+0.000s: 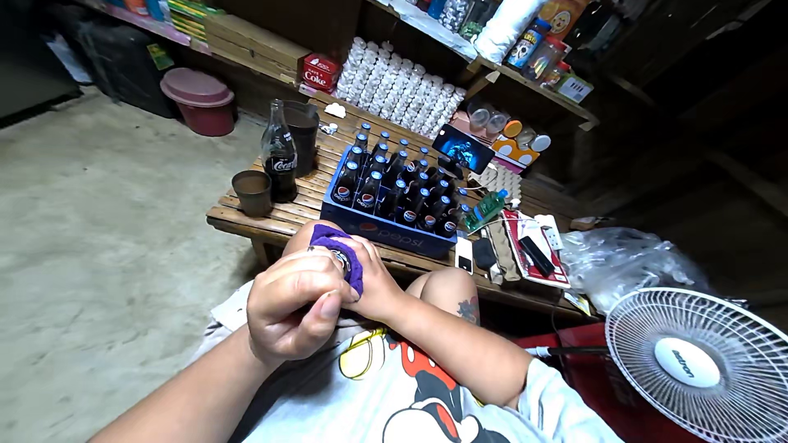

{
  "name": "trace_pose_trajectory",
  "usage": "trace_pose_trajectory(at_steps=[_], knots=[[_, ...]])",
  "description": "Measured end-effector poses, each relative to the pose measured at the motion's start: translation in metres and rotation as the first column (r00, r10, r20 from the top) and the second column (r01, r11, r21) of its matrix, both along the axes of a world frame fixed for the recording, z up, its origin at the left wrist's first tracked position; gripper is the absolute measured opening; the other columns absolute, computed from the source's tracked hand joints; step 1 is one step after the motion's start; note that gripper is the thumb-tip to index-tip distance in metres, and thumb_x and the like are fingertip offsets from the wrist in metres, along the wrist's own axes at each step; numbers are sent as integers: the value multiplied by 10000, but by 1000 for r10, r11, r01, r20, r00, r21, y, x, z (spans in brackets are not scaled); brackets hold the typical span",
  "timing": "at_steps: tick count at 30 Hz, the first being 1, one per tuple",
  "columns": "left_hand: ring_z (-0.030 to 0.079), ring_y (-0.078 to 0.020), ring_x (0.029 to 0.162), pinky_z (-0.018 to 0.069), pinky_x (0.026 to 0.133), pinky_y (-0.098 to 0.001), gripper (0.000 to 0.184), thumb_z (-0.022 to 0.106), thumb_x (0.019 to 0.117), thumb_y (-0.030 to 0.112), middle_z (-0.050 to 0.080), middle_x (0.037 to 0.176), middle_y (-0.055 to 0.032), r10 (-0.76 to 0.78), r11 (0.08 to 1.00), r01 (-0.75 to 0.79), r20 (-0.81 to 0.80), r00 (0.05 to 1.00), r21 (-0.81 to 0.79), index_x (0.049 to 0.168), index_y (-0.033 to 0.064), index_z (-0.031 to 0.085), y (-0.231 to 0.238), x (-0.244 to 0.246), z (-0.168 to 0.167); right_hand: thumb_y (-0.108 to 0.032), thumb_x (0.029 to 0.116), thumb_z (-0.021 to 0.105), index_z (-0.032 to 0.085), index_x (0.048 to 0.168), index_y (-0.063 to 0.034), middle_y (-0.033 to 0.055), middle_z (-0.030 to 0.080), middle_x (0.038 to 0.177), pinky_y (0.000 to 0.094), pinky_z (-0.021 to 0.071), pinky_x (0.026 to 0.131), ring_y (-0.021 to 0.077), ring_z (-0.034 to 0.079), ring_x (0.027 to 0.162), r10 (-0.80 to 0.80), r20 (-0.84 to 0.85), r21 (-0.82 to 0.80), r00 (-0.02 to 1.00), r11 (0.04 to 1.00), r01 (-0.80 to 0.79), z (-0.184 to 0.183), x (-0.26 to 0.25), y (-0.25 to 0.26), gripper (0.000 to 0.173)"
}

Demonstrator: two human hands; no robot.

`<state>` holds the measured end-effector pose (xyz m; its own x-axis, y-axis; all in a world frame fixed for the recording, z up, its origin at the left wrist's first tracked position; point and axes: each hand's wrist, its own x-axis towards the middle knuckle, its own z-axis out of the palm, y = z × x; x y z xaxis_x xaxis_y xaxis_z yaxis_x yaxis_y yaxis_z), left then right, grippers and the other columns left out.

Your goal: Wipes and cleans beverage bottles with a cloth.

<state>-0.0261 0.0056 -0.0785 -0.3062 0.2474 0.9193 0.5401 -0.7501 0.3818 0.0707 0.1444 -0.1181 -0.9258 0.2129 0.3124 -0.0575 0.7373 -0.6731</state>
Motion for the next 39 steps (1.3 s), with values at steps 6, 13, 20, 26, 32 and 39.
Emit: trace_pose_trajectory(at_steps=[6, 13, 20, 26, 32, 39], knots=[[619, -43, 774, 507, 731, -208, 275, 467, 1076, 296, 636, 808, 28, 3, 1000, -3, -1, 1000, -2, 959, 127, 649, 1, 0, 1, -244, 742, 857, 512, 1422, 65, 290, 537, 1419, 508, 408, 1144, 408, 503, 1350, -6, -51, -21, 999, 1000, 5, 5, 4, -7, 822], [611, -54, 775, 500, 744, -219, 282, 468, 1073, 299, 625, 805, 21, 23, 1000, -23, -16, 1000, -2, 939, 124, 644, 0, 3, -1, -223, 769, 823, 525, 1396, 31, 310, 545, 1362, 496, 461, 1101, 384, 540, 1301, 125, -308, 43, 943, 992, -117, 12, 8, -17, 739], [617, -66, 778, 509, 758, -232, 272, 465, 1073, 288, 625, 807, 13, 25, 1000, -24, -23, 999, 7, 943, 122, 636, -2, 2, -2, -400, 754, 831, 491, 1437, -14, 321, 507, 1387, 541, 428, 1113, 420, 496, 1331, 186, -287, 158, 940, 977, -145, 20, 13, -21, 855], [622, -59, 791, 511, 774, -232, 279, 459, 1075, 294, 631, 818, 19, 13, 1000, -13, -25, 1000, 8, 948, 123, 639, -2, 1, -2, -275, 780, 791, 494, 1421, 14, 320, 532, 1373, 524, 430, 1120, 428, 519, 1314, 206, -320, 228, 925, 964, -136, 23, 12, -22, 763], [625, -52, 803, 512, 769, -227, 278, 458, 1075, 308, 644, 833, 32, 3, 1000, -3, -13, 1000, 1, 970, 137, 651, -2, -1, -3, -192, 769, 814, 538, 1389, -10, 282, 585, 1310, 490, 481, 1084, 389, 571, 1261, 210, -344, 207, 915, 968, -144, 18, 3, -13, 703], [627, -39, 791, 514, 752, -215, 287, 464, 1077, 331, 645, 824, 51, 8, 1000, -8, 6, 1000, -1, 967, 152, 661, -3, -2, -2, -193, 781, 823, 522, 1398, 56, 301, 575, 1353, 497, 474, 1103, 398, 559, 1298, 178, -283, 127, 942, 981, -147, 5, 0, -4, 730]])
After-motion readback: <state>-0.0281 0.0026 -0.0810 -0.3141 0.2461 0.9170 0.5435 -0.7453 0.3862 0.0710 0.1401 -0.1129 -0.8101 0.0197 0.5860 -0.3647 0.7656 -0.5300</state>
